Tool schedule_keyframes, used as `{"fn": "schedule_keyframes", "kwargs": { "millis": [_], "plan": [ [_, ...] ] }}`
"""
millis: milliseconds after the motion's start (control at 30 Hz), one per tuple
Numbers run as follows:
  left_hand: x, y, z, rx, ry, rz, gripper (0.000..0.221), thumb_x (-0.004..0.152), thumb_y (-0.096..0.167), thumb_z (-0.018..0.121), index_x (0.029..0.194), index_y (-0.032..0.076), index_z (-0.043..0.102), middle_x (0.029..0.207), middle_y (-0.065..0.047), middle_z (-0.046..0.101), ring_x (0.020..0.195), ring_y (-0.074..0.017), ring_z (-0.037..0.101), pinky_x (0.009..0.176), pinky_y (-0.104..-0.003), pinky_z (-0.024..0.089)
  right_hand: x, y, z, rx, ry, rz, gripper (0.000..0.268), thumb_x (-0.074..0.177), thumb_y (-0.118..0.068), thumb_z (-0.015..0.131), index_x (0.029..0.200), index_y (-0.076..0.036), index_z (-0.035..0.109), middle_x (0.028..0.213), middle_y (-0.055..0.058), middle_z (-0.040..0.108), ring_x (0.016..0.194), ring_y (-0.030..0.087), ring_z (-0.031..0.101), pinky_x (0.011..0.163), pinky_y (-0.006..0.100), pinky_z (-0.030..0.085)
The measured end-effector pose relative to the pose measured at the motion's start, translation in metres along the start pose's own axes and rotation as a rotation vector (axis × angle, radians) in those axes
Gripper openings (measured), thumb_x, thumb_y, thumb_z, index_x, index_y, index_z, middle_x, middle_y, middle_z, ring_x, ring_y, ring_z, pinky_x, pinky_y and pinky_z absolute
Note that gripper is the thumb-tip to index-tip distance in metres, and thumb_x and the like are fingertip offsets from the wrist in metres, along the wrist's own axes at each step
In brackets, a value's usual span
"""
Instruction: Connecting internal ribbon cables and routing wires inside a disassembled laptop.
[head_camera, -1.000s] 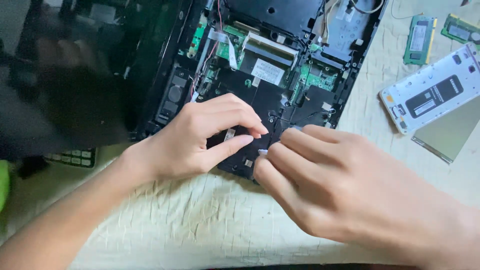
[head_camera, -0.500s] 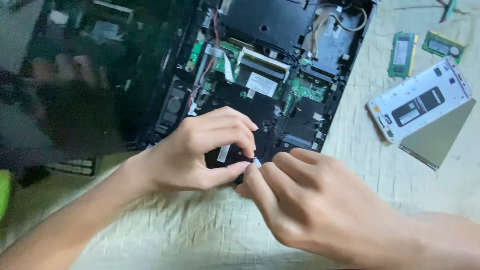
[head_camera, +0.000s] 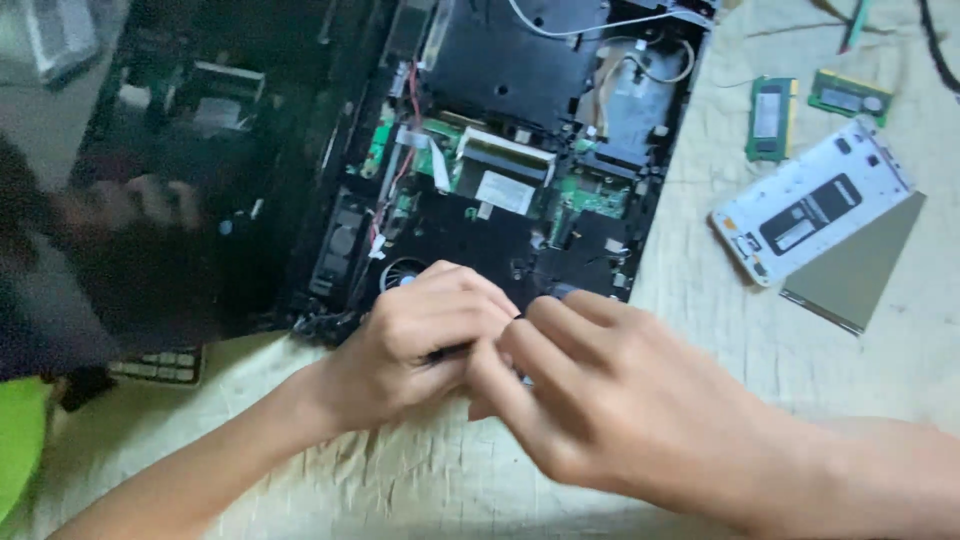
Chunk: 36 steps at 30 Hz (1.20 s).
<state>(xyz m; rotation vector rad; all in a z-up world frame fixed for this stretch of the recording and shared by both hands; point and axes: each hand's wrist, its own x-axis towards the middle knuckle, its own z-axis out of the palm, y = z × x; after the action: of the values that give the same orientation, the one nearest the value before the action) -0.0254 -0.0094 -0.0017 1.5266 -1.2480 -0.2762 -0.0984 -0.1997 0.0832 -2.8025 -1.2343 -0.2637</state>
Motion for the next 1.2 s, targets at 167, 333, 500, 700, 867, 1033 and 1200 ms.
{"fn": "schedule_keyframes", "kwargs": {
  "millis": [167, 333, 500, 700, 867, 1033, 1200],
  "plan": [
    [0.002, -0.002, -0.001, 0.016, -0.093, -0.021, 0.014, 0.1, -0.001, 0.051, 0.094, 0.0, 0.064, 0.094, -0.008, 0.065, 0.103, -0.0324, 0.065, 0.093, -0.043, 0.046, -0.002, 0.006, -0.017, 0.185, -0.02, -0.073, 0.026, 0.11, -0.009, 0.051, 0.085, -0.003, 0.056, 0.078, 0.013, 0.053, 0.063, 0.026, 0.048, 0.055, 0.037, 0.041],
    [0.004, 0.0, 0.0, 0.056, -0.151, -0.055, 0.02, 0.095, -0.007, 0.042, 0.083, 0.002, 0.054, 0.087, -0.01, 0.06, 0.105, -0.0328, 0.063, 0.092, -0.044, 0.042, -0.003, 0.006, -0.014, 0.221, -0.016, -0.05, 0.033, 0.11, -0.009, 0.047, 0.078, -0.005, 0.052, 0.074, 0.013, 0.05, 0.06, 0.025, 0.044, 0.052, 0.036, 0.038],
    [0.005, 0.0, -0.002, 0.04, -0.181, -0.043, 0.021, 0.1, 0.002, 0.038, 0.1, -0.002, 0.059, 0.099, -0.013, 0.064, 0.108, -0.0331, 0.06, 0.094, -0.045, 0.041, 0.002, 0.001, -0.012, -0.017, -0.009, -0.002, 0.031, 0.109, -0.007, 0.055, 0.078, -0.006, 0.057, 0.071, 0.008, 0.051, 0.061, 0.02, 0.042, 0.056, 0.033, 0.035],
    [0.006, 0.002, -0.002, -0.032, -0.086, -0.119, 0.051, 0.108, 0.046, 0.035, 0.104, 0.0, 0.056, 0.103, -0.013, 0.062, 0.099, -0.0296, 0.061, 0.088, -0.039, 0.044, 0.007, -0.003, 0.001, -0.071, 0.035, 0.063, 0.031, 0.107, -0.008, 0.049, 0.076, -0.012, 0.05, 0.075, 0.006, 0.048, 0.063, 0.023, 0.043, 0.057, 0.035, 0.032],
    [0.005, 0.005, 0.001, -0.039, 0.0, -0.143, 0.035, 0.105, 0.039, 0.048, 0.102, 0.006, 0.058, 0.098, -0.007, 0.064, 0.09, -0.0225, 0.061, 0.082, -0.035, 0.044, 0.0, -0.007, 0.015, -0.1, -0.007, 0.13, 0.029, 0.107, -0.02, 0.056, 0.081, -0.011, 0.051, 0.068, 0.003, 0.047, 0.057, 0.021, 0.044, 0.052, 0.035, 0.032],
    [0.007, 0.008, 0.0, -0.035, 0.047, -0.105, 0.027, 0.102, 0.03, 0.056, 0.094, 0.005, 0.064, 0.094, -0.007, 0.069, 0.09, -0.024, 0.066, 0.082, -0.035, 0.047, -0.001, 0.002, 0.014, -0.05, -0.008, 0.186, 0.045, 0.112, -0.049, 0.054, 0.085, -0.013, 0.055, 0.067, 0.0, 0.048, 0.058, 0.021, 0.047, 0.052, 0.036, 0.035],
    [0.003, 0.004, 0.003, -0.029, 0.093, -0.09, 0.016, 0.099, 0.003, 0.053, 0.086, 0.004, 0.064, 0.092, -0.008, 0.07, 0.091, -0.0264, 0.068, 0.082, -0.037, 0.049, 0.003, 0.014, -0.008, 0.149, 0.04, -0.014, 0.024, 0.109, -0.018, 0.057, 0.113, 0.005, 0.063, 0.089, 0.012, 0.062, 0.07, 0.026, 0.056, 0.058, 0.038, 0.043]
  ]
}}
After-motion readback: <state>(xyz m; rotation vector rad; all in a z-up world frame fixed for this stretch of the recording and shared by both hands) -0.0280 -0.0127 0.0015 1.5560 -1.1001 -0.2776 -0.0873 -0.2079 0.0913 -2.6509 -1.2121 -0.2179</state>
